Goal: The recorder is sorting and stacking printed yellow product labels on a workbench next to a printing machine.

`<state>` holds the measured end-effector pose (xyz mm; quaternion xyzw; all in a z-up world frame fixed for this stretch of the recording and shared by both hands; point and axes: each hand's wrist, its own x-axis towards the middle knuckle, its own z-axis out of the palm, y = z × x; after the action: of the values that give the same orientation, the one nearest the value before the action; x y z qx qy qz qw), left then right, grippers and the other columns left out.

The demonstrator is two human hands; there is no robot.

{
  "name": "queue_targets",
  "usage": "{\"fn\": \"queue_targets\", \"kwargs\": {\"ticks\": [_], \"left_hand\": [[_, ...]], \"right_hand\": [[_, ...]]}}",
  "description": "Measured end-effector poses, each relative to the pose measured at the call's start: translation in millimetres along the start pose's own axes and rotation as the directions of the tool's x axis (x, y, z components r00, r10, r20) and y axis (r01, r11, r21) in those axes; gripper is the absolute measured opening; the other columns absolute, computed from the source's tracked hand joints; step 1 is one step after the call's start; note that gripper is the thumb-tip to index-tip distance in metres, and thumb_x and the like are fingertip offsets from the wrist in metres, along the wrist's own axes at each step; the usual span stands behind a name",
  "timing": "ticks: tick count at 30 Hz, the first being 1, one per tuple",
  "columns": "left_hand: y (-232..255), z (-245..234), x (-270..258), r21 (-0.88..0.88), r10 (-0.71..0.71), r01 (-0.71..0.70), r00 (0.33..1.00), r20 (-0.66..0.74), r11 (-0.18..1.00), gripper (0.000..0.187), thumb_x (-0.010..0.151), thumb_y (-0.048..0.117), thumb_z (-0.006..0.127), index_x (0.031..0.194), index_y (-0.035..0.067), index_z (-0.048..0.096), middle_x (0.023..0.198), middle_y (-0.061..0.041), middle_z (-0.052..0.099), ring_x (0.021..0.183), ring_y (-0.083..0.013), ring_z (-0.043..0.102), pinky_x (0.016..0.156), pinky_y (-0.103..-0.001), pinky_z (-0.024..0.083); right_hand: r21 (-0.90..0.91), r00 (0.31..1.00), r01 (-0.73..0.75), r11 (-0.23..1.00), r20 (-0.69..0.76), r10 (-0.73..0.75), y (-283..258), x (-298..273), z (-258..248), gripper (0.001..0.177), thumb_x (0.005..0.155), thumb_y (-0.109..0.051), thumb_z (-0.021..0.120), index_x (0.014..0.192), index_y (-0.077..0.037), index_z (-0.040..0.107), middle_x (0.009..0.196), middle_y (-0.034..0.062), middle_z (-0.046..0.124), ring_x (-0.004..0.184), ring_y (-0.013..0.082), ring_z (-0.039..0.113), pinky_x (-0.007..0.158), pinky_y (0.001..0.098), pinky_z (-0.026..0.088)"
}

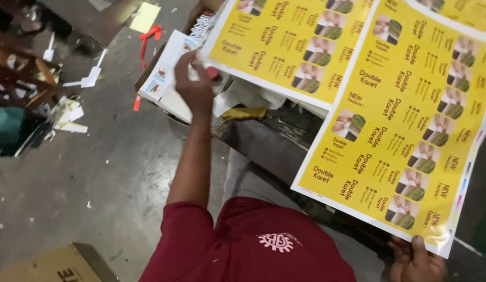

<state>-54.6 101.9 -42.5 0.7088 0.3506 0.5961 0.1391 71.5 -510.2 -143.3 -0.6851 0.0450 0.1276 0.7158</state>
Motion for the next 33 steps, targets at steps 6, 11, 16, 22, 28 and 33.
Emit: {"fn": "queue_targets", "kwargs": {"ticks": [6, 11, 16, 22, 28, 33], "left_hand": [[-173, 37, -15, 0.398, -0.167, 0.098, 0.975, 0.144, 0.912, 0.036, 0.096, 0.027, 0.074, 0.114, -0.004, 0.071, 0.106, -0.02, 0.076, 0.097, -0.0361, 0.071, 0.092, -0.044, 0.051], [-186, 43, -14, 0.462, -0.117, -0.004, 0.966, 0.232, 0.887, 0.035, 0.09, 0.025, 0.078, 0.114, 0.001, 0.072, 0.105, -0.016, 0.076, 0.092, -0.0362, 0.069, 0.081, -0.047, 0.051], [-180, 46, -7, 0.466, -0.094, -0.041, 0.961, 0.262, 0.884, 0.037, 0.078, 0.025, 0.09, 0.105, 0.007, 0.073, 0.093, -0.012, 0.075, 0.082, -0.0331, 0.068, 0.077, -0.044, 0.051], [-157, 41, -2, 0.431, -0.09, -0.03, 0.963, 0.256, 0.902, 0.021, 0.087, 0.02, 0.082, 0.091, 0.003, 0.071, 0.085, -0.013, 0.075, 0.072, -0.0329, 0.066, 0.068, -0.044, 0.052], [-157, 39, -3, 0.341, -0.122, 0.032, 0.962, 0.246, 0.939, 0.021, 0.085, 0.013, 0.082, 0.101, 0.002, 0.075, 0.096, -0.013, 0.077, 0.08, -0.0279, 0.07, 0.072, -0.039, 0.053], [-148, 37, -2, 0.342, -0.101, 0.008, 0.962, 0.254, 0.94, 0.016, 0.088, 0.013, 0.08, 0.098, 0.001, 0.075, 0.091, -0.013, 0.077, 0.074, -0.0287, 0.07, 0.069, -0.04, 0.053]], "right_hand": [[0.001, 0.982, -0.166, 0.986, -0.092, 0.165, -3, -30, -18, 0.032, 0.12, -0.015, 0.047, 0.15, -0.007, 0.046, 0.092, 0.0081, 0.065, 0.068, 0.0156, 0.063, 0.061, 0.0312, 0.053], [0.059, 0.971, -0.159, 0.985, -0.171, 0.167, 9, -51, -26, 0.029, 0.116, -0.013, 0.051, 0.143, -0.003, 0.05, 0.094, 0.0073, 0.066, 0.076, 0.0139, 0.067, 0.063, 0.0261, 0.055], [0.083, 0.972, -0.162, 0.983, -0.156, 0.174, 13, -60, -24, 0.028, 0.115, -0.009, 0.05, 0.141, 0.002, 0.048, 0.097, 0.0135, 0.064, 0.079, 0.019, 0.066, 0.066, 0.0293, 0.054], [0.086, 0.971, -0.154, 0.984, -0.171, 0.167, 15, -65, -20, 0.028, 0.114, -0.007, 0.05, 0.139, 0.005, 0.047, 0.1, 0.0164, 0.063, 0.083, 0.0226, 0.067, 0.068, 0.0321, 0.055], [0.107, 0.974, -0.135, 0.985, -0.167, 0.151, 16, -66, -18, 0.026, 0.114, -0.008, 0.053, 0.135, 0.008, 0.05, 0.097, 0.0157, 0.064, 0.08, 0.0219, 0.068, 0.068, 0.0304, 0.055], [0.121, 0.969, -0.15, 0.981, -0.176, 0.17, 27, -63, -23, 0.026, 0.113, -0.008, 0.054, 0.134, 0.008, 0.052, 0.098, 0.016, 0.063, 0.08, 0.0229, 0.068, 0.068, 0.0311, 0.056]]}}
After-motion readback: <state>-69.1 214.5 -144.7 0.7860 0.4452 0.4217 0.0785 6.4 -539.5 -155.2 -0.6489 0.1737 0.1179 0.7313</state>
